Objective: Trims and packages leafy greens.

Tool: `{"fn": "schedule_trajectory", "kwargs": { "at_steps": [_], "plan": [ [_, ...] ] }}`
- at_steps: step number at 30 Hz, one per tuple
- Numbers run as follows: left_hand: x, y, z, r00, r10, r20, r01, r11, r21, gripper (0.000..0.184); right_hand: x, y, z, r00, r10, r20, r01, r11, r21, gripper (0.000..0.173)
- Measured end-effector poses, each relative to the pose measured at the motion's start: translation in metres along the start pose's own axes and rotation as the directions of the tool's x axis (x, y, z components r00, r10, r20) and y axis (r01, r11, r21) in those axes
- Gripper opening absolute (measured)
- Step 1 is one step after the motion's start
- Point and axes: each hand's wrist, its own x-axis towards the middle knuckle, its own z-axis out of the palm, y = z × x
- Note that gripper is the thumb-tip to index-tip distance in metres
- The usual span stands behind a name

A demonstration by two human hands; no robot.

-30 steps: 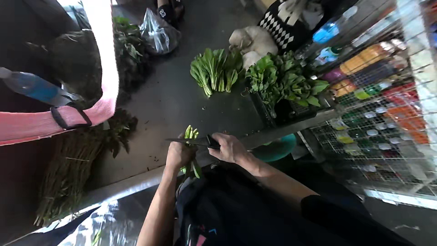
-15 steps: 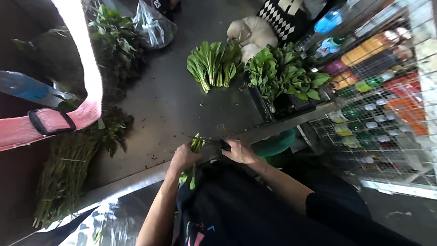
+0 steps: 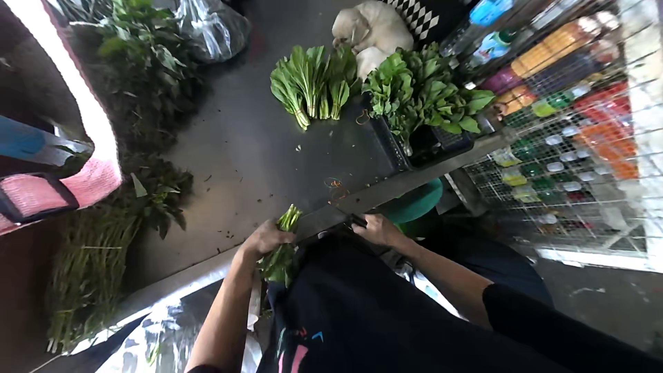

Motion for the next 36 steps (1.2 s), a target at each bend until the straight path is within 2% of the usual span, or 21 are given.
{"fn": "schedule_trajectory", "kwargs": {
  "at_steps": [4, 6, 9, 10, 13, 16, 18, 20, 23, 25, 26, 28, 29, 32, 36],
  "plan": [
    [0.004, 0.002, -0.007, 0.997, -0.005, -0.08, 0.012, 0.996, 0.094, 0.052, -0.008, -0.063, -0.017, 0.998, -0.063, 0.001, 0.063, 0.993, 0.096, 0.051],
    [0.002, 0.002, -0.004, 0.993, 0.031, -0.114, -0.03, 0.999, 0.018, 0.048, -0.013, -0.087, -0.015, 0.977, -0.193, -0.085, 0.203, 0.971, 0.128, 0.045],
    [-0.006, 0.007, 0.001, 0.987, 0.137, -0.079, -0.15, 0.972, -0.184, 0.034, -0.013, -0.1, -0.005, 0.914, -0.364, -0.179, 0.385, 0.917, 0.099, 0.042],
    [-0.009, 0.007, 0.001, 0.984, 0.173, -0.051, -0.18, 0.956, -0.23, 0.032, -0.01, -0.099, -0.004, 0.923, -0.361, -0.137, 0.374, 0.924, 0.086, 0.042],
    [-0.015, -0.003, -0.006, 0.965, 0.258, 0.05, -0.235, 0.931, -0.281, 0.033, 0.019, -0.067, 0.002, 0.98, -0.189, 0.066, 0.187, 0.982, 0.03, 0.045],
    [-0.029, -0.012, -0.018, 0.96, 0.266, 0.086, -0.235, 0.934, -0.271, 0.034, 0.023, -0.051, -0.003, 0.989, -0.123, 0.079, 0.125, 0.992, -0.02, 0.046],
    [-0.033, -0.018, -0.025, 0.966, 0.244, 0.087, -0.22, 0.95, -0.22, 0.035, 0.014, -0.068, -0.007, 0.989, -0.129, 0.077, 0.131, 0.991, -0.014, 0.046],
    [-0.035, -0.014, -0.026, 0.983, 0.182, 0.014, -0.18, 0.978, -0.106, 0.036, 0.005, -0.092, -0.011, 0.982, -0.184, 0.048, 0.185, 0.983, -0.006, 0.046],
    [-0.036, -0.002, -0.025, 0.985, 0.065, -0.158, -0.035, 0.981, 0.19, 0.043, -0.01, -0.117, -0.007, 0.921, -0.384, -0.059, 0.386, 0.922, 0.033, 0.042],
    [-0.038, 0.005, -0.023, 0.978, 0.045, -0.203, 0.026, 0.944, 0.33, 0.052, -0.008, -0.114, -0.001, 0.88, -0.466, -0.091, 0.469, 0.883, 0.024, 0.04],
    [-0.04, 0.008, -0.022, 0.977, 0.055, -0.205, 0.024, 0.931, 0.365, 0.054, -0.002, -0.107, -0.001, 0.897, -0.441, -0.043, 0.442, 0.897, 0.013, 0.04],
    [-0.047, 0.009, -0.02, 0.978, 0.093, -0.187, -0.014, 0.923, 0.384, 0.053, 0.012, -0.083, -0.002, 0.95, -0.3, 0.084, 0.302, 0.953, -0.018, 0.042],
    [-0.05, 0.01, -0.021, 0.978, 0.106, -0.177, -0.031, 0.924, 0.382, 0.052, 0.018, -0.071, -0.004, 0.965, -0.243, 0.103, 0.248, 0.968, -0.038, 0.042],
    [-0.054, 0.005, -0.02, 0.982, 0.074, -0.176, 0.0, 0.922, 0.387, 0.053, 0.018, -0.063, -0.008, 0.982, -0.179, 0.066, 0.182, 0.982, -0.046, 0.043],
    [-0.038, 0.009, -0.015, 0.983, 0.01, -0.184, 0.079, 0.878, 0.472, 0.055, 0.029, -0.092, 0.004, 0.963, -0.266, -0.046, 0.266, 0.964, -0.004, 0.046]
  ]
}}
